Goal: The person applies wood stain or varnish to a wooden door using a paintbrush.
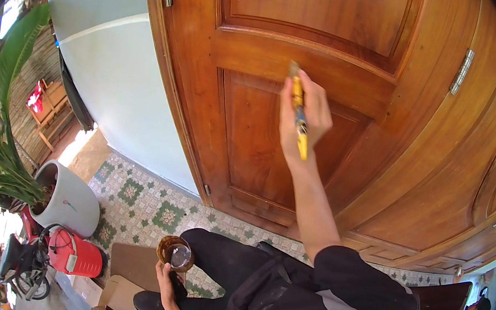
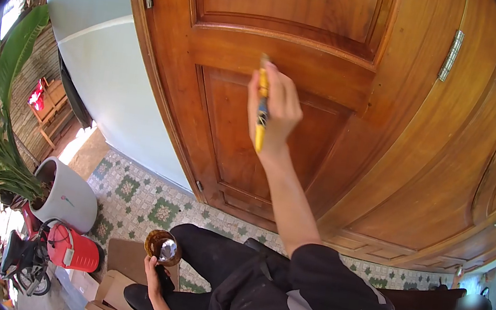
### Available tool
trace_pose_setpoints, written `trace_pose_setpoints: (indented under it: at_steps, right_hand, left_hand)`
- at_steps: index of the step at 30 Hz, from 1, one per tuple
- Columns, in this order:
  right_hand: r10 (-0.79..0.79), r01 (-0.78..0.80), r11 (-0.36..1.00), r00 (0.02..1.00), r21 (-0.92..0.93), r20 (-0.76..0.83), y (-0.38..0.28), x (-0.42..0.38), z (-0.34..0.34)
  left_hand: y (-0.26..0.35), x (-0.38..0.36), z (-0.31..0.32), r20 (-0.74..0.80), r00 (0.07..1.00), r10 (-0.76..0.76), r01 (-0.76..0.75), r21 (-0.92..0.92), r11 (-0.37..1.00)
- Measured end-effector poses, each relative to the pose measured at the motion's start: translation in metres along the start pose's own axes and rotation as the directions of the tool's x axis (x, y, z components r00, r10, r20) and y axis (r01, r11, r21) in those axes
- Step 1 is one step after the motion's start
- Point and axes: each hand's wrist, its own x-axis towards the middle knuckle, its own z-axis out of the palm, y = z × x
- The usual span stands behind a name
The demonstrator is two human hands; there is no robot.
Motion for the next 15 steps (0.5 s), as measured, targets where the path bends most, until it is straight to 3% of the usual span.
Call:
trace_pose_setpoints:
  at_steps: [3,5,8,9,11,13,15]
  right_hand:
    - [0.089,-0.089,0.996,0.996,-0.011,-0.014,0.024,0.007,-0.045]
    - [0.091,-0.099,0.982,0.994,-0.161,-0.055,0.033,0.015,-0.081]
    - [0.105,-0.150,0.962,0.974,-0.227,-0.199,0.059,0.028,-0.119]
    - [0.220,-0.268,0.935,0.952,-0.233,-0.212,0.059,0.031,-0.129]
    - [0.397,-0.406,0.914,0.880,0.020,-0.261,0.056,0.040,-0.140]
    - [0.418,-0.422,0.905,0.871,0.043,-0.257,0.053,0.048,-0.150]
    - [0.583,-0.488,0.793,0.781,0.366,-0.223,0.052,0.054,-0.156]
  left_hand:
    - [-0.004,0.003,-0.002,0.015,1.000,0.010,-0.010,0.014,1.000]
    - [-0.002,0.003,0.001,0.032,0.999,0.008,-0.008,0.010,1.000]
    - [-0.002,0.000,0.000,0.022,1.000,-0.003,0.003,0.012,1.000]
    - [0.002,-0.002,0.002,0.017,1.000,-0.020,0.020,0.015,1.000]
    - [0.003,-0.003,0.001,0.012,0.999,-0.036,0.036,0.014,0.999]
    - [0.001,0.000,0.002,0.011,1.000,-0.015,0.015,0.021,1.000]
    - [0.001,-0.001,0.003,0.009,1.000,-0.022,0.022,0.009,1.000]
